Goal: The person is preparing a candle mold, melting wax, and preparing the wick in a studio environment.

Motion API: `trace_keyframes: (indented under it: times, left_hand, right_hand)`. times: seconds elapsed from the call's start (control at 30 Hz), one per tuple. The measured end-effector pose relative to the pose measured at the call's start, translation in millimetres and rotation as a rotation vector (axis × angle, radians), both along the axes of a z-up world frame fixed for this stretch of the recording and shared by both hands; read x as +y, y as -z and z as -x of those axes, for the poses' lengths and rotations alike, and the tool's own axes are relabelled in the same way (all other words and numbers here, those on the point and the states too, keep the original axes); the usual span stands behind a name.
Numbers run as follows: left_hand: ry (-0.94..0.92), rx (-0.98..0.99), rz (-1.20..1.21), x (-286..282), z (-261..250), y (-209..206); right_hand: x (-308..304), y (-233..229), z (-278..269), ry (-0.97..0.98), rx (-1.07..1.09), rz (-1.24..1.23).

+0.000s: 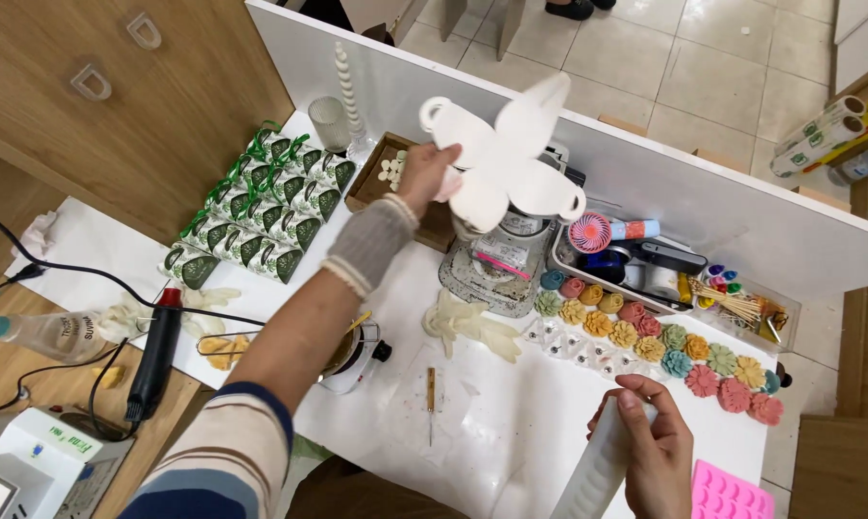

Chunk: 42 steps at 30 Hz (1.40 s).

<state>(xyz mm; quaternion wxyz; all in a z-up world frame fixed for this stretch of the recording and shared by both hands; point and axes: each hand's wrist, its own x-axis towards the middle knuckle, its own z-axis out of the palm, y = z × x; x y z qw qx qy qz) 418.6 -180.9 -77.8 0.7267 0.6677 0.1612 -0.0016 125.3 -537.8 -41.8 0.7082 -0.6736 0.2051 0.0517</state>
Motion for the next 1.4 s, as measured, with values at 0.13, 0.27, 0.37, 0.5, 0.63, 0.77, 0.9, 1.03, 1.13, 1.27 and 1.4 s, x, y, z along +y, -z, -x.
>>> trace_keyframes:
  times: [0.13, 0.27, 0.37, 0.5, 0.63, 0.77, 0.9, 1.03, 1.13, 1.27, 1.4]
  left_hand:
    - [-0.037, -0.048, 0.027, 137, 41, -1]
    - [-0.034, 0.135, -0.13, 270, 85, 52]
    - [-0.061, 0.257, -0.259, 323, 104, 118]
    - [-0.062, 0.391, -0.37, 300, 117, 144]
    - [0.082, 0.442, -0.31, 275, 96, 154]
    - [0.491, 0.365, -0.646, 257, 55, 170]
    - [0.731, 0.271, -1.007, 204, 30, 125]
    - [0.77, 0.138, -1.22, 169, 19, 150]
    - [0.801, 0.003, -1.396, 150, 23, 125]
    - [0.71, 0.004, -1.13, 161, 14, 81]
    - [0.445, 0.014, -0.818, 215, -11, 68]
  right_hand:
    - [-7, 9, -3, 0.018, -0.007, 0.035]
    - [6, 16, -12, 0.053, 0.054, 0.07]
    - [24, 19, -21, 0.028, 0.064, 0.096]
    - [44, 21, -27, -0.02, 0.069, 0.114]
    - [55, 16, -26, -0.004, 0.098, 0.167]
    - [53, 20, -21, 0.015, 0.11, 0.181]
    - [55, 25, -17, 0.01, 0.078, 0.143]
    - [62, 13, -18, 0.029, 0.089, 0.152]
    - [57, 12, -17, 0.051, 0.103, 0.171]
    - [44, 19, -12, 0.085, 0.112, 0.174]
    - [38, 20, -13, 0.104, 0.1, 0.144]
